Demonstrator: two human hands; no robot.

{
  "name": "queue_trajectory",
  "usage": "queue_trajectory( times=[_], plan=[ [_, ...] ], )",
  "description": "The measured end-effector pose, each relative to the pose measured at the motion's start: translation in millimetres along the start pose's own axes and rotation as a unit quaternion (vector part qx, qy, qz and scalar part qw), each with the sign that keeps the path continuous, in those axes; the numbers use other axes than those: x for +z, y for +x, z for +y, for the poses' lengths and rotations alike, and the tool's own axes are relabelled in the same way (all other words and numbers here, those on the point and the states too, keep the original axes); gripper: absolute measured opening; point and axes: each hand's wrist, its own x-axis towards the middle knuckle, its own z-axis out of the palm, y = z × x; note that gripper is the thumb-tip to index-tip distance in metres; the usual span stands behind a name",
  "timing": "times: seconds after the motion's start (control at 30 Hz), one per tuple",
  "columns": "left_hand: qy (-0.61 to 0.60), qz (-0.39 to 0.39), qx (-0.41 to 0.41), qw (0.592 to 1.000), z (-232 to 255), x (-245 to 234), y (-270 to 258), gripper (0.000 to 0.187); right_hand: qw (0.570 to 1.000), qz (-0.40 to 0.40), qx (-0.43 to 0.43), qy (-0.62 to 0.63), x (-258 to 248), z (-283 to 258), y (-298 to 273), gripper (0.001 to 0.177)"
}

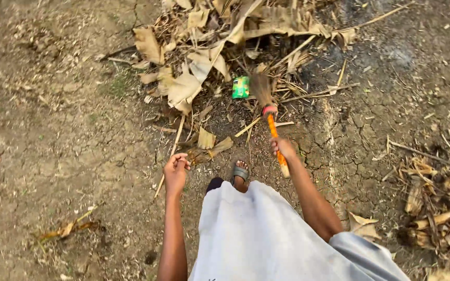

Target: Sweeping and gathering dried banana leaves and debris in an outdoor garden area.

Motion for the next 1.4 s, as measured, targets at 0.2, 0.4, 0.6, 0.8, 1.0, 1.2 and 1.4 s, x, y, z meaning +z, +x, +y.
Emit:
queue_trajectory(
  times=[0.2, 0.4, 0.6, 0.8, 1.0, 1.2, 1.4],
  plan=[
    [0.044, -0.091, -0.023, 0.995, -4.3, 15.9, 43.4, 0.018, 0.993, -0.07, 0.031, 0.092, -52.4, 67.4, -44.9, 0.018],
    [0.059, -0.218, -0.009, 0.974, 9.9, 44.8, 115.3, 0.019, 0.976, -0.057, -0.001, 0.211, -34.3, 61.5, -98.8, 0.019],
    [0.031, -0.292, 0.021, 0.956, 42.3, 80.4, 187.3, 0.019, 0.943, -0.007, -0.097, 0.318, 34.3, 56.5, -86.4, 0.019],
    [0.105, -0.386, 0.026, 0.916, 77.8, 120.0, 174.5, 0.02, 0.86, -0.022, -0.195, 0.471, 83.8, 91.5, -103.2, 0.02],
    [0.103, -0.503, 0.028, 0.858, 16.0, 147.5, 141.9, 0.018, 0.826, 0.019, -0.24, 0.509, 102.9, 163.9, -181.9, 0.025],
    [0.157, -0.592, -0.017, 0.791, -32.8, 164.6, 71.0, 0.022, 0.751, 0.054, -0.285, 0.593, 92.0, 285.7, -239.1, 0.028],
    [0.183, -0.685, 0.006, 0.705, -126.2, 202.8, -20.2, 0.022, 0.617, 0.122, -0.353, 0.693, 81.1, 408.4, -315.7, 0.029]
  ],
)
